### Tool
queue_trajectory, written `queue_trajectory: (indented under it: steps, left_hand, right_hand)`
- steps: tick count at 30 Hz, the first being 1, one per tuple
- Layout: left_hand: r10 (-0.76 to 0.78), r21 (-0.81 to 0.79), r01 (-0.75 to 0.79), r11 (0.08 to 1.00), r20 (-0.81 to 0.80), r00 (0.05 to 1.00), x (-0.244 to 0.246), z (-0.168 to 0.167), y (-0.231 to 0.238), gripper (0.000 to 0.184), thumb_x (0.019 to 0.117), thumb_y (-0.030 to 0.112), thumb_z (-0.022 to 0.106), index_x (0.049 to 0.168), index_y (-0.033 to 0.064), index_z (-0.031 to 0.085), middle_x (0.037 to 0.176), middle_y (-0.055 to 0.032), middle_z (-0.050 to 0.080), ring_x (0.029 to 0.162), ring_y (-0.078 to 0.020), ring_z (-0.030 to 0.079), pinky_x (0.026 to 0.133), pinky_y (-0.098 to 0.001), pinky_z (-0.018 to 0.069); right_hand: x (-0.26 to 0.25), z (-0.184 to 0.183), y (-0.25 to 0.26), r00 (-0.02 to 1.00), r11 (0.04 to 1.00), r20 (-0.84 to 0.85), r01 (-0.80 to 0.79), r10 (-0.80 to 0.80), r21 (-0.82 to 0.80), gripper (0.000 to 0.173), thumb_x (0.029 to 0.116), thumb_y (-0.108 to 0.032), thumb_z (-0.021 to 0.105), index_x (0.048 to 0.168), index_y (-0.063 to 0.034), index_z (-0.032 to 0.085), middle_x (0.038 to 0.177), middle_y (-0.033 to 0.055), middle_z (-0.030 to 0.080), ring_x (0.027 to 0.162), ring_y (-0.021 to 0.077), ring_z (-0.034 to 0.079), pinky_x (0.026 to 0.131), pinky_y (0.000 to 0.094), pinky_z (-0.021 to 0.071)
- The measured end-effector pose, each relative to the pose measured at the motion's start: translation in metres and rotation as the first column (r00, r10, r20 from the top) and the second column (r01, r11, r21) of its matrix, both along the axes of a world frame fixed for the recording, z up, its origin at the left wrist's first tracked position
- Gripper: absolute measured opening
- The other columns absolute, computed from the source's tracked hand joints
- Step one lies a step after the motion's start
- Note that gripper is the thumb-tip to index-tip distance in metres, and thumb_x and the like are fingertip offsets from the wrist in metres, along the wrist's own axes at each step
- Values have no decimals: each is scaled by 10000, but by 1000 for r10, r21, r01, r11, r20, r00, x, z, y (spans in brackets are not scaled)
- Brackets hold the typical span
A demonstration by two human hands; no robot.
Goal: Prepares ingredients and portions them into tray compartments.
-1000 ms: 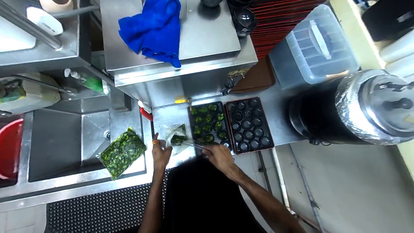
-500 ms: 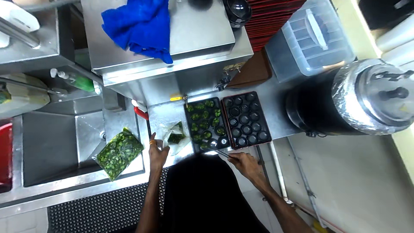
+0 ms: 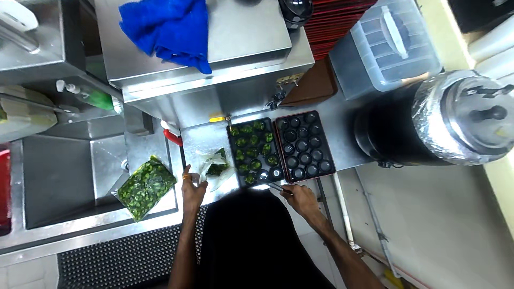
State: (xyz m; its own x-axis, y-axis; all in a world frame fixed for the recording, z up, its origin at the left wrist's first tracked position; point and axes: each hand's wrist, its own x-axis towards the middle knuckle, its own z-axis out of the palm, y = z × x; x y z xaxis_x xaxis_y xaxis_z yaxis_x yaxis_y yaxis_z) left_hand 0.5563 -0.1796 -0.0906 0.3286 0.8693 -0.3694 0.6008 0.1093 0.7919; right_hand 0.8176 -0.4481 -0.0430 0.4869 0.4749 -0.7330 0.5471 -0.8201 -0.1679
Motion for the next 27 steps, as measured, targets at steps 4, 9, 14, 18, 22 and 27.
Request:
queue_trajectory:
  steps: [4, 9, 14, 18, 22, 27]
  left_hand:
    - [3, 4, -3, 1000, -3, 1000, 3, 3, 1, 897, 774, 36, 724, 1572, 48, 316, 1050, -115, 652, 789, -195, 650, 644, -386, 574]
    - [15, -13, -15, 1000, 7, 1000, 1, 2, 1, 899, 783, 41, 731, 1578, 69, 311, 1055, -113, 649, 792, -198, 647, 635, -386, 572]
    - [6, -16, -6, 1000, -17, 1000, 0, 2, -1, 887, 789, 49, 733, 1574, 60, 319, 1062, -111, 654, 798, -206, 653, 648, -404, 578]
    - [-8, -15, 8, 1000, -19, 1000, 2, 2, 0, 874, 792, 42, 728, 1570, 54, 331, 1070, -124, 653, 802, -215, 652, 652, -406, 576]
    - [-23, -12, 23, 1000, -21, 1000, 2, 2, 2, 876, 791, 42, 734, 1569, 59, 331, 1095, -130, 651, 855, -216, 652, 706, -401, 576]
    - [-5, -35, 5, 999, -5, 1000, 0, 2, 3, 888, 782, 51, 735, 1572, 71, 330, 1120, -142, 654, 798, -231, 669, 638, -433, 590]
  right_hand:
    - [-5, -4, 7, 1000, 999, 3, -20, 20, -28, 326, 1037, -440, 531, 1215, -276, 748, 1097, 108, 759, 1041, 347, 713, 869, 574, 549]
    - [-2, -10, 4, 1000, 999, 6, -11, 11, -34, 318, 1049, -411, 512, 1228, -300, 750, 1116, 100, 759, 1055, 341, 709, 877, 572, 545]
    - [13, -1, -11, 997, 994, -48, 61, -57, 89, 280, 1018, -433, 579, 1175, -324, 784, 1072, 32, 780, 1012, 286, 726, 868, 563, 554]
    - [24, 6, -22, 993, 989, -70, 98, -90, 113, 258, 1009, -421, 608, 1149, -314, 796, 1060, 13, 785, 1000, 268, 730, 860, 566, 553]
    - [30, -3, -27, 996, 996, 23, 82, -82, -20, 269, 1004, -412, 599, 1171, -306, 781, 1077, 67, 775, 1017, 324, 723, 856, 587, 551]
    - [26, 16, -11, 995, 994, 52, 78, -82, 79, 318, 998, -462, 615, 1213, -279, 763, 1073, 79, 773, 1007, 326, 723, 863, 596, 548]
